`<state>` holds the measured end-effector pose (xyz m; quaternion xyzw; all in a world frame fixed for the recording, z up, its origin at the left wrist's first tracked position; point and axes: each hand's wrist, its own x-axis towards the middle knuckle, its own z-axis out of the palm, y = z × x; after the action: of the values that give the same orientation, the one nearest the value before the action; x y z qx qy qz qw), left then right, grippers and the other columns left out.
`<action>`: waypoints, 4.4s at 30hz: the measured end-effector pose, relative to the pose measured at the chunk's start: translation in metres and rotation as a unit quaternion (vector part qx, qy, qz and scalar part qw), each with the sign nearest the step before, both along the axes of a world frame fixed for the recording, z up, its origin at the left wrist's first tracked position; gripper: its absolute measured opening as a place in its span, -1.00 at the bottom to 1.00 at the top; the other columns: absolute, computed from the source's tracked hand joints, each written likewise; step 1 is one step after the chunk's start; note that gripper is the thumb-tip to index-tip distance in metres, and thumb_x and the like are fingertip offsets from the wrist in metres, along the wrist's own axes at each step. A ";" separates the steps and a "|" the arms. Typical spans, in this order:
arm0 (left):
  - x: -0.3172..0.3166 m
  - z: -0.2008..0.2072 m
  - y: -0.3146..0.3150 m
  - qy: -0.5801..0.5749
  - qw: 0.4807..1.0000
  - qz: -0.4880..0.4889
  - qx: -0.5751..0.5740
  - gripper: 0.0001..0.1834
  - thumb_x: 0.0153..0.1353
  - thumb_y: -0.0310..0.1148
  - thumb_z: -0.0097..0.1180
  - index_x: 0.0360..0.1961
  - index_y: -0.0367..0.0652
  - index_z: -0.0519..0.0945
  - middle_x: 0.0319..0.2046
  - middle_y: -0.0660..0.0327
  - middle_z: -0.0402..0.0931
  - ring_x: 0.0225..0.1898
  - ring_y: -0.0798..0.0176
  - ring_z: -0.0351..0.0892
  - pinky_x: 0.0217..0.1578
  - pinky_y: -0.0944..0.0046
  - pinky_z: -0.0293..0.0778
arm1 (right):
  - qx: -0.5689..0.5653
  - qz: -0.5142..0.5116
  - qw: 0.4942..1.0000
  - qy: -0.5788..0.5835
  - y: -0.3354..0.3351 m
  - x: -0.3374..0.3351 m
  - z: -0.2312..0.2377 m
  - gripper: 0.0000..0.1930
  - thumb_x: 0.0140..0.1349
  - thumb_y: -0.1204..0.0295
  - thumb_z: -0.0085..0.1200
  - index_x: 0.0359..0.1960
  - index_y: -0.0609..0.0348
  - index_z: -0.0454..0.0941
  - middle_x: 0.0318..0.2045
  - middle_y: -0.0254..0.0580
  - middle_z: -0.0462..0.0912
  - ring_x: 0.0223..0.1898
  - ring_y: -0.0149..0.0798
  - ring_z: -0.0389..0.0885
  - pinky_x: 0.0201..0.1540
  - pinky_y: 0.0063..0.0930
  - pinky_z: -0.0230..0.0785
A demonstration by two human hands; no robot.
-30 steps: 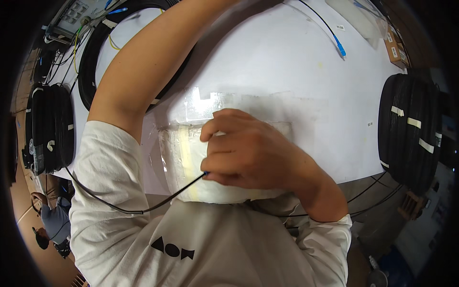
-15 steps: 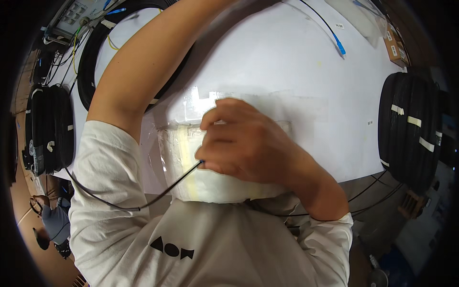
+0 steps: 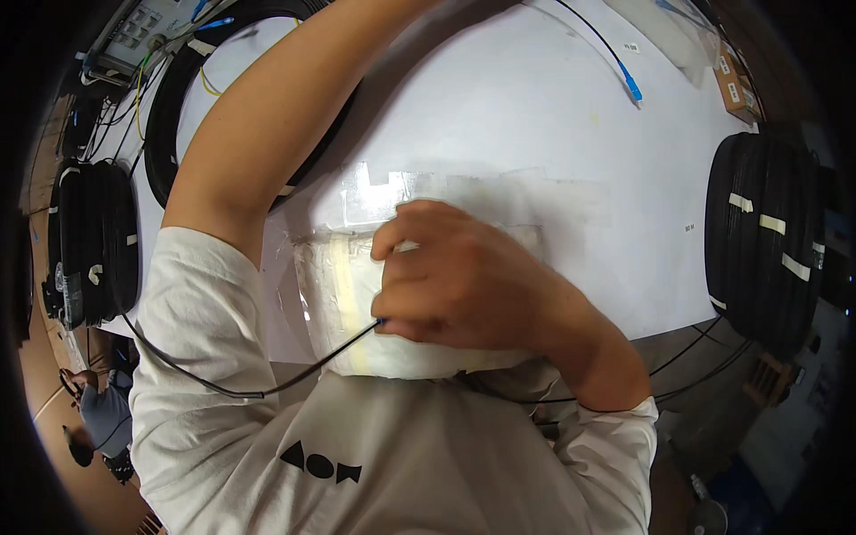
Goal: The recorder uses a specialized handheld inspection probe to examine the end-face of fiber optic connectors, with the live feed displayed on an external monitor for quality check.
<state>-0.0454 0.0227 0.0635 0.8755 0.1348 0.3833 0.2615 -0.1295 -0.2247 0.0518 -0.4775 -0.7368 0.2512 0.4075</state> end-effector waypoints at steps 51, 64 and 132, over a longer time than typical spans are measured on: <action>-0.001 0.002 -0.001 0.023 1.000 0.007 -0.005 -0.39 0.07 -0.40 0.48 0.18 -0.14 0.53 0.11 0.04 0.42 0.16 -0.07 0.54 0.17 0.02 0.53 | 0.001 -0.008 0.999 -0.032 -0.002 0.005 0.004 -0.80 0.10 0.22 0.42 -0.34 -0.01 0.74 -0.44 -0.47 0.66 0.01 -0.17 0.63 0.28 0.11 0.40; 0.003 0.000 0.003 0.007 1.000 0.005 -0.002 -0.37 0.05 -0.41 0.48 0.18 -0.14 0.52 0.08 0.03 0.45 0.14 -0.12 0.55 0.16 -0.01 0.52 | -0.025 0.062 0.998 -0.010 -0.002 0.003 0.007 -0.82 0.12 0.23 0.41 -0.34 0.01 0.75 -0.40 -0.50 0.66 0.00 -0.14 0.66 0.34 0.11 0.33; 0.021 -0.024 0.015 -0.062 0.995 0.019 0.082 -0.33 -0.05 -0.54 0.40 0.16 -0.03 0.53 -0.04 0.12 0.47 -0.18 0.02 0.62 -0.17 0.06 0.60 | 0.285 -0.500 0.810 -0.113 0.137 0.198 -0.026 -0.34 0.03 0.34 0.52 0.17 0.19 0.48 0.01 -0.05 0.57 0.03 0.02 0.59 0.10 -0.19 0.48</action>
<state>-0.0241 0.0379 0.0392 0.8660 0.1032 0.4513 0.1890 0.0684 -0.0876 0.0253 -0.6671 -0.4759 -0.2639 0.5088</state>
